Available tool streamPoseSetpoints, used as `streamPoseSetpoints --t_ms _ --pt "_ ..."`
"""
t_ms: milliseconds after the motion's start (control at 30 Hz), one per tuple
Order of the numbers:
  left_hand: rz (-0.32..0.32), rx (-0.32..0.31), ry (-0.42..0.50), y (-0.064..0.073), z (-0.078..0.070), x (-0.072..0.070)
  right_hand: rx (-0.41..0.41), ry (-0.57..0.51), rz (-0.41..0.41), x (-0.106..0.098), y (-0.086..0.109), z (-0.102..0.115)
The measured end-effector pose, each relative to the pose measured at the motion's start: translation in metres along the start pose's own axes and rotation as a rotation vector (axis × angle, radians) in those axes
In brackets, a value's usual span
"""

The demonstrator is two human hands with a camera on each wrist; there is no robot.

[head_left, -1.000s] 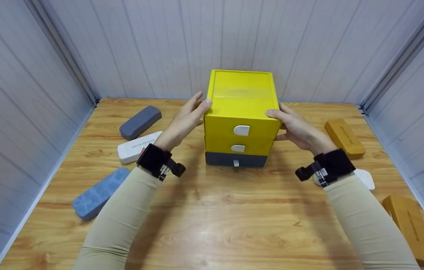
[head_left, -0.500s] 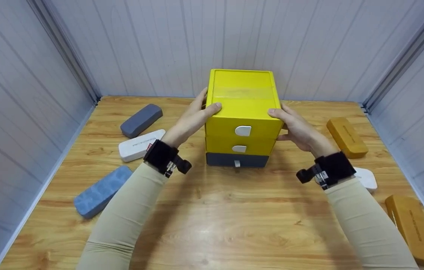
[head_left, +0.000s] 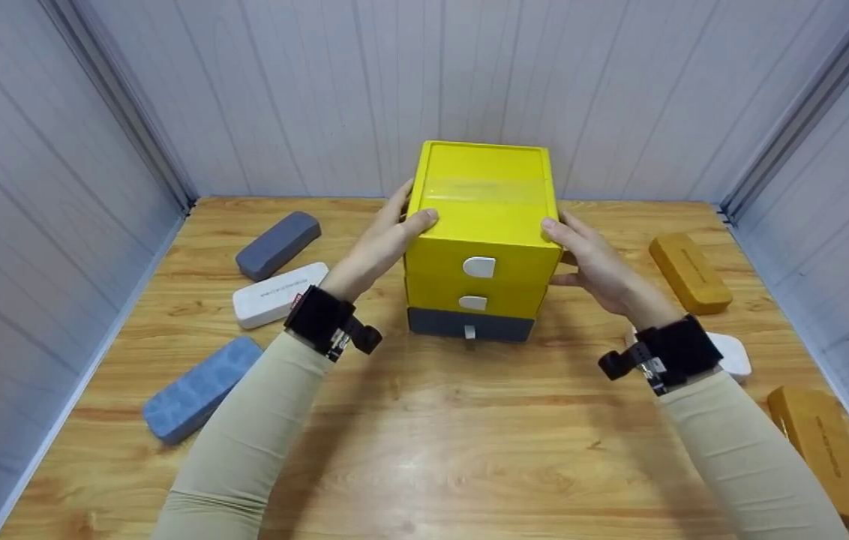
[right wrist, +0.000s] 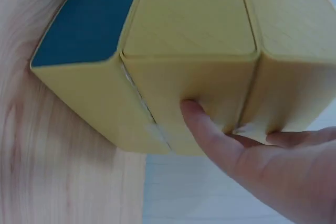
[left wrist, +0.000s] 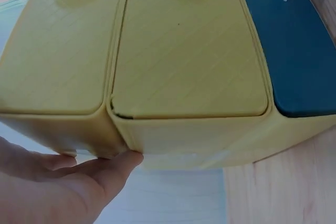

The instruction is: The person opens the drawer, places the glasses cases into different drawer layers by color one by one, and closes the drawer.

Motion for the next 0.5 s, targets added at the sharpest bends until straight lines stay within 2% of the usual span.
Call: streamPoseSetpoints --t_ms 100,233,300,367,400,500 --pt "0.027 0.028 0.06 -0.001 -0.001 0.003 -0.052 0.056 -0.031 -0.003 0.01 0.011" --pt "0.036 0.063 0.11 -0.002 -0.003 0.009 -0.166 0.188 -0.155 -0.002 0.027 0.029" --pt "0.024 0.063 0.096 -0.002 -0.003 0.011 -0.232 0.225 -0.219 0.003 0.037 0.035" --pt "0.018 0.058 0.088 -0.002 -0.004 0.014 -0.285 0.197 -0.252 0.01 0.047 0.037" --pt "0.015 0.055 0.08 -0.003 -0.004 0.015 -0.299 0.157 -0.24 0.015 0.052 0.037" --pt "0.009 0.05 0.064 -0.005 -0.005 0.016 -0.252 -0.025 -0.114 0.032 0.06 0.026"
Point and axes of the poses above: each hand's wrist, its own y-axis away from the middle knuckle, its own x-axis out of the palm, z = x × y, the point moved 2 cm from there along -y, towards the middle knuckle, and after that the axes turned 13 degrees about -x, right-handed, at the moved point
